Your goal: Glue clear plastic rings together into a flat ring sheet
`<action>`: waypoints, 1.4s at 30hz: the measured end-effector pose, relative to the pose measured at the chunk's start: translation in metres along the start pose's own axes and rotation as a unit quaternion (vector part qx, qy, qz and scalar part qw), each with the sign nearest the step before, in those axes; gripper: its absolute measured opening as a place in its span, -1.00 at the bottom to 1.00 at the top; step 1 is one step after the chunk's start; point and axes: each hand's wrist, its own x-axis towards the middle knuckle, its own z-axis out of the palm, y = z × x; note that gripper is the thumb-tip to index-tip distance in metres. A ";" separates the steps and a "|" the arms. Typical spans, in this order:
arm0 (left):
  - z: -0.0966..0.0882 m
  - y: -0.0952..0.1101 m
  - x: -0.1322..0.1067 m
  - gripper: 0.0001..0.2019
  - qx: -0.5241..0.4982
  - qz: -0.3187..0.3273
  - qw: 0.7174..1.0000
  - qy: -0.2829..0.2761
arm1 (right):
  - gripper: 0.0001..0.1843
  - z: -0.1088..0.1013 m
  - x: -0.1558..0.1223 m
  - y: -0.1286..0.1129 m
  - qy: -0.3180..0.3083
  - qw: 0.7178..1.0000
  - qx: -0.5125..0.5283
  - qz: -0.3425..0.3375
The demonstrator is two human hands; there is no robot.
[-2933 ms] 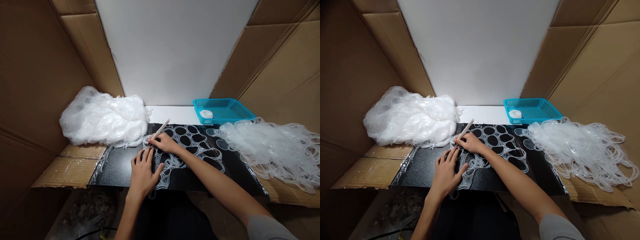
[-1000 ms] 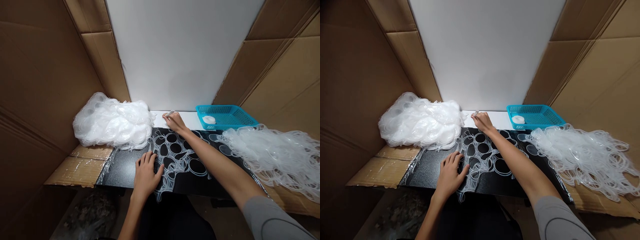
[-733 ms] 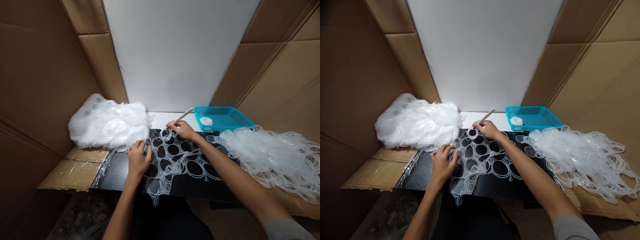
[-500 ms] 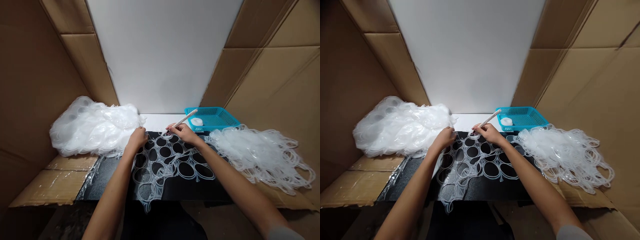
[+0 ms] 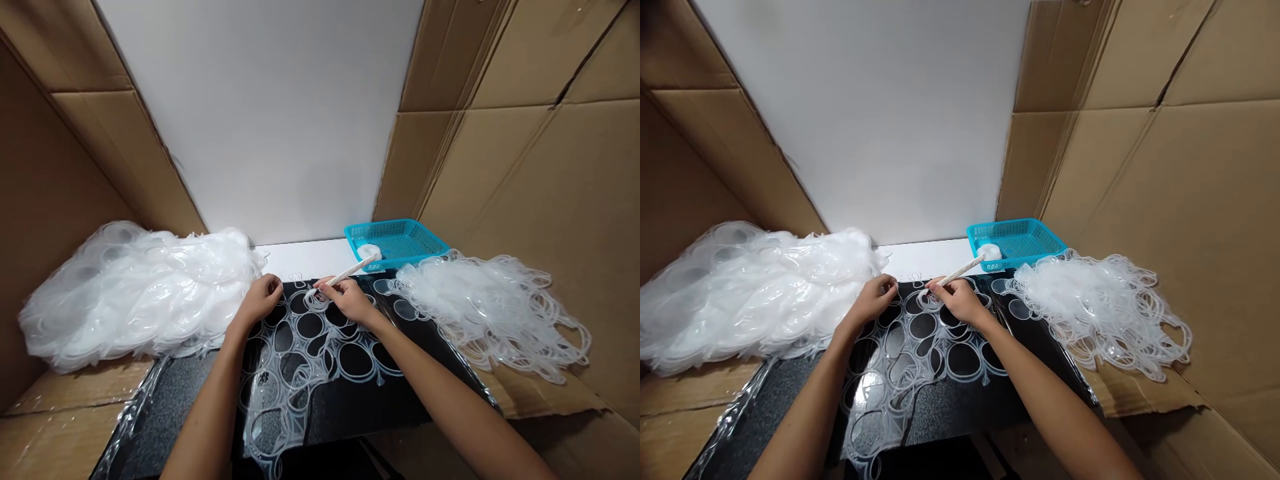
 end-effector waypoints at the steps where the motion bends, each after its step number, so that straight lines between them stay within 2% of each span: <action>1: 0.004 0.003 -0.002 -0.84 -0.024 0.010 1.000 -0.002 | -0.44 0.003 -0.002 -0.002 -0.003 1.000 -0.002 -0.007; 6: 0.019 0.022 -0.008 -0.77 -0.115 0.046 0.992 -0.021 | -0.53 0.013 -0.010 -0.010 -0.024 0.999 0.009 -0.030; 10: 0.026 0.034 -0.011 -0.70 -0.159 0.048 0.986 -0.025 | -0.49 0.012 -0.011 -0.012 -0.016 1.000 0.012 -0.024; 15: 0.028 0.034 -0.010 -0.61 -0.207 0.033 0.977 -0.040 | -0.46 0.011 -0.009 -0.010 -0.021 0.999 0.001 -0.026; 19: 0.025 0.034 -0.007 -0.56 -0.309 -0.001 0.949 -0.065 | -0.45 0.010 -0.009 -0.010 -0.025 0.999 -0.014 -0.026; 23: 0.022 0.032 -0.007 -0.56 -0.362 -0.033 0.931 -0.038 | -0.42 0.008 -0.009 -0.009 -0.017 0.999 -0.024 -0.024; 27: 0.023 0.029 -0.007 -0.55 -0.380 -0.045 0.924 -0.026 | -0.44 0.011 -0.011 -0.005 -0.015 1.000 -0.025 -0.009; 36: 0.022 0.036 -0.009 -0.50 -0.363 -0.042 0.930 -0.041 | -0.44 0.016 -0.013 -0.001 -0.018 1.000 -0.006 0.004; 42: 0.024 0.038 -0.011 -0.58 -0.357 -0.026 0.931 -0.075 | -0.46 0.012 -0.011 -0.010 -0.003 1.000 0.010 -0.027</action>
